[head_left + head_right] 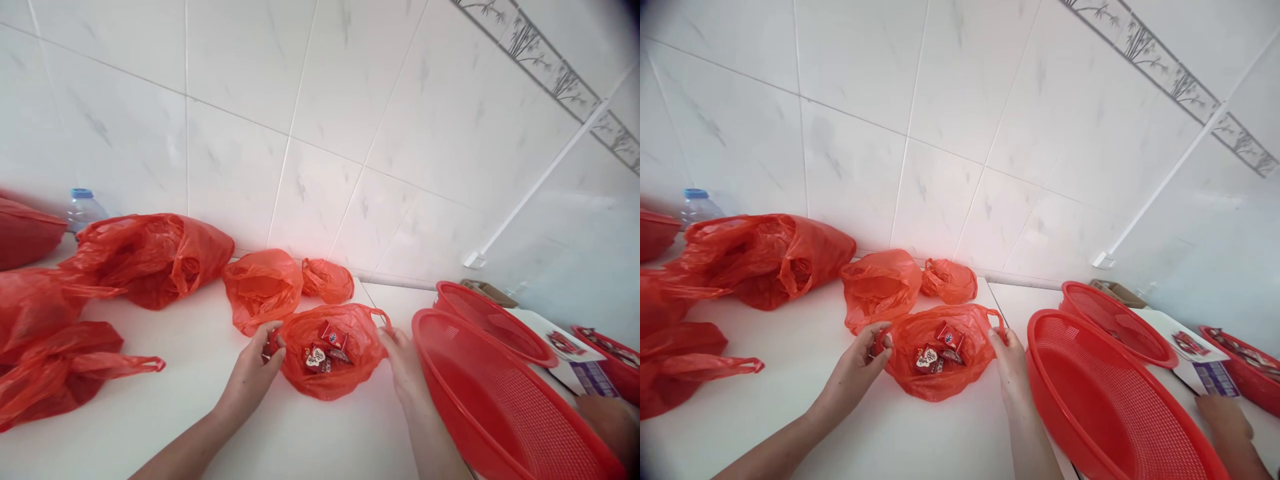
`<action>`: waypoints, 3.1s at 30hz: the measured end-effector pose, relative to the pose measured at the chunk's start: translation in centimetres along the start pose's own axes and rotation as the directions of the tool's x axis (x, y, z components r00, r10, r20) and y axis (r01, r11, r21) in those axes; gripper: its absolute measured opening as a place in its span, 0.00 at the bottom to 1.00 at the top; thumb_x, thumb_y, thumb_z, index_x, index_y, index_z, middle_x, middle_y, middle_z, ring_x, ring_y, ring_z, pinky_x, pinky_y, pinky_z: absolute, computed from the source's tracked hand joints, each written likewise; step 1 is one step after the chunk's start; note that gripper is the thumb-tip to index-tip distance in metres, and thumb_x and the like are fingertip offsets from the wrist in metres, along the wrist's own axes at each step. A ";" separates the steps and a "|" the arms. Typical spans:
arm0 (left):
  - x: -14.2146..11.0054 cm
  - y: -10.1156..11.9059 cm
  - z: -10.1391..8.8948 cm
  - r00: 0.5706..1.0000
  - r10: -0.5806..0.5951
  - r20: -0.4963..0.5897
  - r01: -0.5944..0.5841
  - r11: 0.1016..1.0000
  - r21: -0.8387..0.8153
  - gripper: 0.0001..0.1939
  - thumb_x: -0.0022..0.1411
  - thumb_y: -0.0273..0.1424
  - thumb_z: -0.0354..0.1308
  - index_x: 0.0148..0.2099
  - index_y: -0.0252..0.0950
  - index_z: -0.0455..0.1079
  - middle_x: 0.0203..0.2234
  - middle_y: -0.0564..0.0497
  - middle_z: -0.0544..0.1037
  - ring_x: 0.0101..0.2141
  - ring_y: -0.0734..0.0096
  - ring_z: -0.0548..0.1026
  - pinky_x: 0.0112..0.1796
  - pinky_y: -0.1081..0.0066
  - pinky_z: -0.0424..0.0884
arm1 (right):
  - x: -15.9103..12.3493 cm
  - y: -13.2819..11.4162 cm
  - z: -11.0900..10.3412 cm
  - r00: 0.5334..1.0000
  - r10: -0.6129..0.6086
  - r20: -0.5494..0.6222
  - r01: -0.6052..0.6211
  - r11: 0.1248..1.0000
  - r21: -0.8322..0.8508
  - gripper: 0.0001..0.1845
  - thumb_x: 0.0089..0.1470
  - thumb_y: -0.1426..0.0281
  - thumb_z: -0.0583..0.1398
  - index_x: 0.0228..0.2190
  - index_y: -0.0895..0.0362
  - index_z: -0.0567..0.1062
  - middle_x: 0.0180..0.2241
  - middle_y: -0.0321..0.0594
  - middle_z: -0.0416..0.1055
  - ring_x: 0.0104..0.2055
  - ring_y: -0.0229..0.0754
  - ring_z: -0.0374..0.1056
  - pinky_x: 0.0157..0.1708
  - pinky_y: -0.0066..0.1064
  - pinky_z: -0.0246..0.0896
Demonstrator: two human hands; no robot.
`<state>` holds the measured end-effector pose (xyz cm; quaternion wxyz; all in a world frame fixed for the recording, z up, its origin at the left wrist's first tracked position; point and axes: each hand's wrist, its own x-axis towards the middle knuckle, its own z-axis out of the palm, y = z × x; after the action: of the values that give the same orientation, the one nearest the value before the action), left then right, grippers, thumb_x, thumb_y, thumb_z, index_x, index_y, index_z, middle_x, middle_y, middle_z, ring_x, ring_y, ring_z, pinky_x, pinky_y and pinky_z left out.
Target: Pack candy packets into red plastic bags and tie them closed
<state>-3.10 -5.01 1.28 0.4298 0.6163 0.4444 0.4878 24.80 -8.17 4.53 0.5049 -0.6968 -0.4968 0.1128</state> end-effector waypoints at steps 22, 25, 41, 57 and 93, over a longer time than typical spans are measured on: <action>6.7 13.8 -1.9 0.942 0.330 -0.062 -0.327 0.857 -0.399 0.24 0.54 0.27 0.62 0.53 0.41 0.63 0.33 0.54 0.72 0.34 0.75 0.71 0.34 0.75 0.70 | 4.8 -11.4 1.4 0.989 0.075 0.126 -0.141 0.255 0.957 0.14 0.48 0.60 0.64 0.25 0.55 0.67 0.15 0.25 0.60 0.13 0.25 0.49 0.14 0.19 0.50; 7.3 13.4 -2.2 0.937 0.341 0.075 -0.316 0.920 -0.231 0.19 0.57 0.25 0.58 0.52 0.43 0.65 0.32 0.54 0.73 0.35 0.74 0.72 0.36 0.73 0.70 | 3.8 -11.9 2.6 0.979 0.035 0.200 -0.201 0.296 0.934 0.19 0.53 0.51 0.57 0.27 0.55 0.68 0.12 0.25 0.54 0.12 0.26 0.40 0.11 0.20 0.39; 5.5 13.9 -0.7 0.827 0.463 0.320 -0.552 0.779 0.297 0.13 0.56 0.21 0.58 0.40 0.44 0.68 0.28 0.59 0.71 0.30 0.77 0.70 0.30 0.77 0.66 | 1.3 -13.1 4.7 0.758 -0.158 0.633 -0.313 0.763 0.565 0.18 0.56 0.58 0.58 0.24 0.59 0.70 0.18 0.30 0.60 0.17 0.26 0.55 0.18 0.21 0.47; 6.4 13.4 -0.6 0.849 0.389 0.357 -0.517 0.748 0.415 0.11 0.60 0.21 0.50 0.28 0.38 0.65 0.30 0.55 0.69 0.29 0.75 0.68 0.29 0.74 0.63 | 2.3 -12.0 3.1 0.717 -0.301 0.629 -0.236 0.744 0.625 0.27 0.59 0.52 0.50 0.49 0.56 0.72 0.22 0.35 0.66 0.19 0.31 0.54 0.22 0.27 0.50; 3.1 14.1 0.4 0.608 0.300 0.735 -0.793 0.278 0.542 0.08 0.57 0.20 0.50 0.29 0.37 0.64 0.27 0.52 0.70 0.27 0.69 0.66 0.26 0.69 0.62 | 5.9 -6.8 6.5 0.939 -0.010 0.343 -0.029 0.994 0.108 0.15 0.47 0.72 0.55 0.39 0.58 0.72 0.23 0.32 0.66 0.26 0.36 0.64 0.28 0.27 0.57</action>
<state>-0.49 -5.36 15.52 -0.0326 0.9585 0.2383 0.1529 19.46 0.40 9.11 0.4482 -0.6396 -0.5668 0.2622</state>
